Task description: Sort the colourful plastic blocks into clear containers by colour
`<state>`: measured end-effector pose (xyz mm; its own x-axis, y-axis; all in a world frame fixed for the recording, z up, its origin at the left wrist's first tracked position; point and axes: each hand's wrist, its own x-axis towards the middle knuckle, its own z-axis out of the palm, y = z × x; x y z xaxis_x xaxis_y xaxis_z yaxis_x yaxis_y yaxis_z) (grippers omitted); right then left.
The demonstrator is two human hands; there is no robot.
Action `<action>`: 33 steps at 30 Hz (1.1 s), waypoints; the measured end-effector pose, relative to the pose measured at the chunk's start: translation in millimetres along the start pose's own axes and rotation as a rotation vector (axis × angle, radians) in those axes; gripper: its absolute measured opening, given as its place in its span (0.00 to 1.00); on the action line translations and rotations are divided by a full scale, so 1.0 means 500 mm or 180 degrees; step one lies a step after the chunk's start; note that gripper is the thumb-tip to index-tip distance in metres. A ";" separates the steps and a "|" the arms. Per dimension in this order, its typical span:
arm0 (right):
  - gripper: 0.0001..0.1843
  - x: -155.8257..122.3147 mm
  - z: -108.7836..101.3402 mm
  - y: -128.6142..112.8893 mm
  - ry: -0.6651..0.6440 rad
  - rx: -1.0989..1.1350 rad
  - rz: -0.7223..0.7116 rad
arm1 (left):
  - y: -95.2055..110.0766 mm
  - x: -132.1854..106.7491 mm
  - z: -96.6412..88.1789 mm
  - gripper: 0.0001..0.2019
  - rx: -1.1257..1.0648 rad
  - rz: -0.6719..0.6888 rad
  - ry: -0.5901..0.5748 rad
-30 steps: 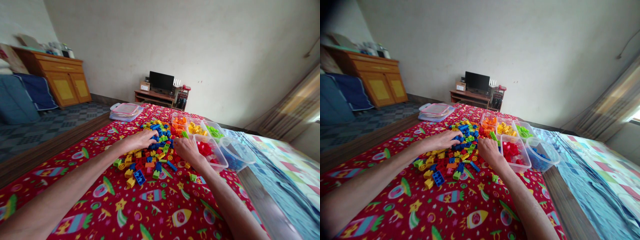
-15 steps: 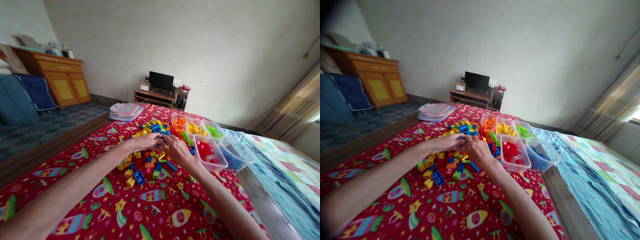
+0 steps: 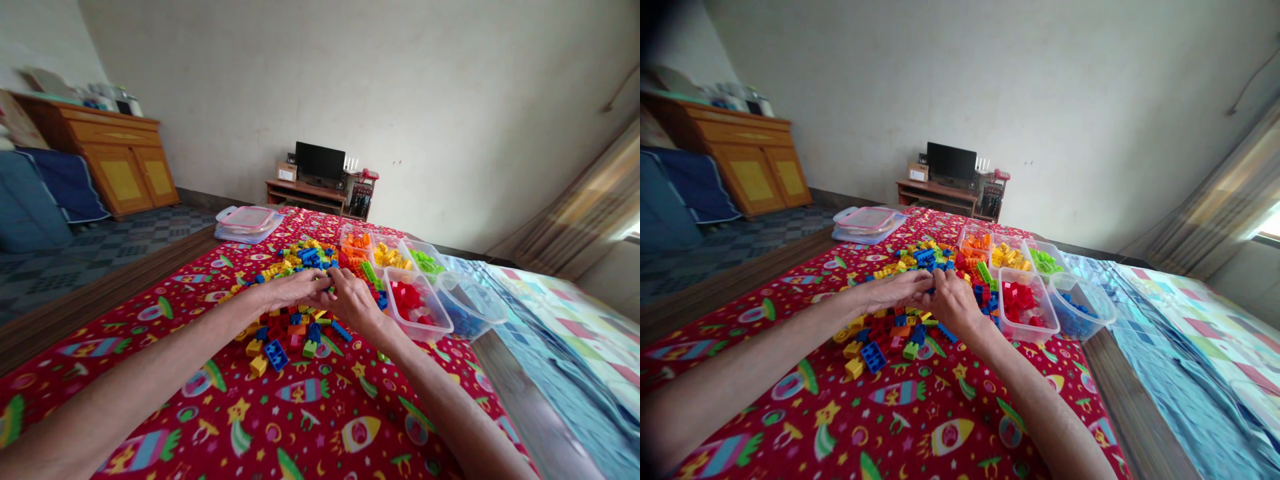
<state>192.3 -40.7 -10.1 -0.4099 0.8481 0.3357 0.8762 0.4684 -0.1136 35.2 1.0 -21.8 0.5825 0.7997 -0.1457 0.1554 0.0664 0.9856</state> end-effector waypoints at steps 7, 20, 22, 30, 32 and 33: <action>0.18 0.007 -0.060 0.098 0.0604 -0.0805 0.0838 | 0.014 0.006 -0.041 0.14 0.2541 0.0809 0.0771; 0.22 -0.100 -0.203 0.353 0.0122 -0.1395 0.2794 | -0.018 -0.016 -0.061 0.15 0.4434 0.0907 0.0570; 0.23 -0.109 -0.198 0.376 -0.0010 -0.1329 0.2831 | -0.014 -0.020 -0.060 0.16 0.4347 0.0990 0.0565; 0.24 -0.102 -0.178 0.384 -0.0431 -0.1253 0.2888 | -0.001 -0.018 -0.051 0.14 0.4356 0.0788 0.0534; 0.23 -0.101 -0.179 0.381 -0.0441 -0.1245 0.2922 | -0.001 -0.013 -0.052 0.14 0.4378 0.0769 0.0519; 0.22 -0.101 -0.180 0.379 -0.0473 -0.1239 0.2944 | -0.001 -0.010 -0.053 0.14 0.4367 0.0763 0.0502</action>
<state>402.0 -17.1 35.4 0.4669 0.8719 0.1476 0.8767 -0.4783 0.0515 10.9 12.7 -19.6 0.6253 0.7721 0.1133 0.7654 -0.6351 0.1035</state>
